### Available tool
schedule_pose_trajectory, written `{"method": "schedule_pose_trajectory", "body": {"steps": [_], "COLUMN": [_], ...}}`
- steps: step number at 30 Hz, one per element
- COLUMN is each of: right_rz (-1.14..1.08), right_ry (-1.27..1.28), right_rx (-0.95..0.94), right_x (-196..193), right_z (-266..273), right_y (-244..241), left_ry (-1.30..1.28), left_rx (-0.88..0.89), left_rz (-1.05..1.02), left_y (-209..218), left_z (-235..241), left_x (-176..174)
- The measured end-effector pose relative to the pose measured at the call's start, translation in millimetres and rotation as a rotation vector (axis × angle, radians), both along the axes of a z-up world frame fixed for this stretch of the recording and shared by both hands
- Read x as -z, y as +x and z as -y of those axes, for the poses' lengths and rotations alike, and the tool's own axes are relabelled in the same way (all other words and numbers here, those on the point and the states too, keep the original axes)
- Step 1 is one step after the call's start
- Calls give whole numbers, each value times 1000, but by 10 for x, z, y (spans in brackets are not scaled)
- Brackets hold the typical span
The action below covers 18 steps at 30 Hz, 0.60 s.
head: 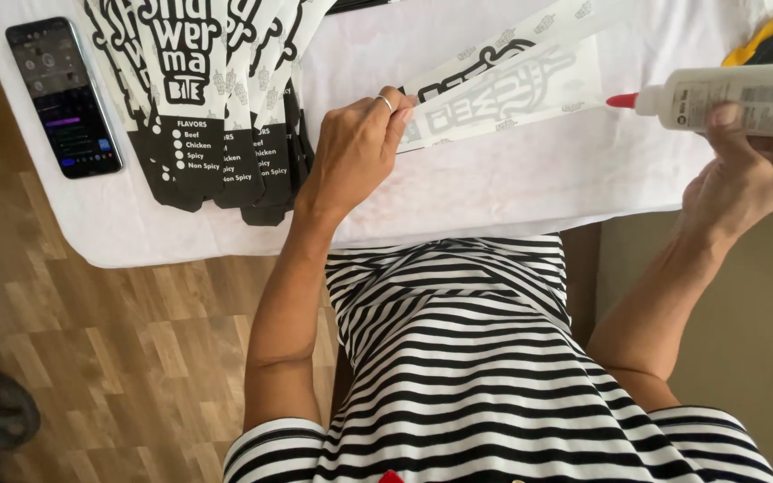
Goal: The person applies glue to paper labels and presses them onto sheets of paper.
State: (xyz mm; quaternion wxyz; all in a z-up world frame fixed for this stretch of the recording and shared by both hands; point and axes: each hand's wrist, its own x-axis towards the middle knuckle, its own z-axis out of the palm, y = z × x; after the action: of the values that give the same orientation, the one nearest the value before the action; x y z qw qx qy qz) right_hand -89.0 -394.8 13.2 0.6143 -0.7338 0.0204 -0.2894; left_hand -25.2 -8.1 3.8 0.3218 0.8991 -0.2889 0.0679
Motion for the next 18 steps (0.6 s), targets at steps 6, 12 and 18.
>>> {"method": "schedule_pose_trajectory", "body": {"steps": [6, 12, 18], "right_rz": [-74, -105, -119], "right_ry": [69, 120, 221], "right_rx": [22, 22, -299], "right_x": [254, 386, 419], "right_z": [64, -344, -1135], "right_y": [19, 87, 140], "left_ry": [-46, -43, -47], "left_rx": [25, 16, 11], "left_rz": [-48, -141, -260], "left_y": [42, 113, 240], "left_z": [-28, -76, -147], "left_x": [-19, -63, -75]}}
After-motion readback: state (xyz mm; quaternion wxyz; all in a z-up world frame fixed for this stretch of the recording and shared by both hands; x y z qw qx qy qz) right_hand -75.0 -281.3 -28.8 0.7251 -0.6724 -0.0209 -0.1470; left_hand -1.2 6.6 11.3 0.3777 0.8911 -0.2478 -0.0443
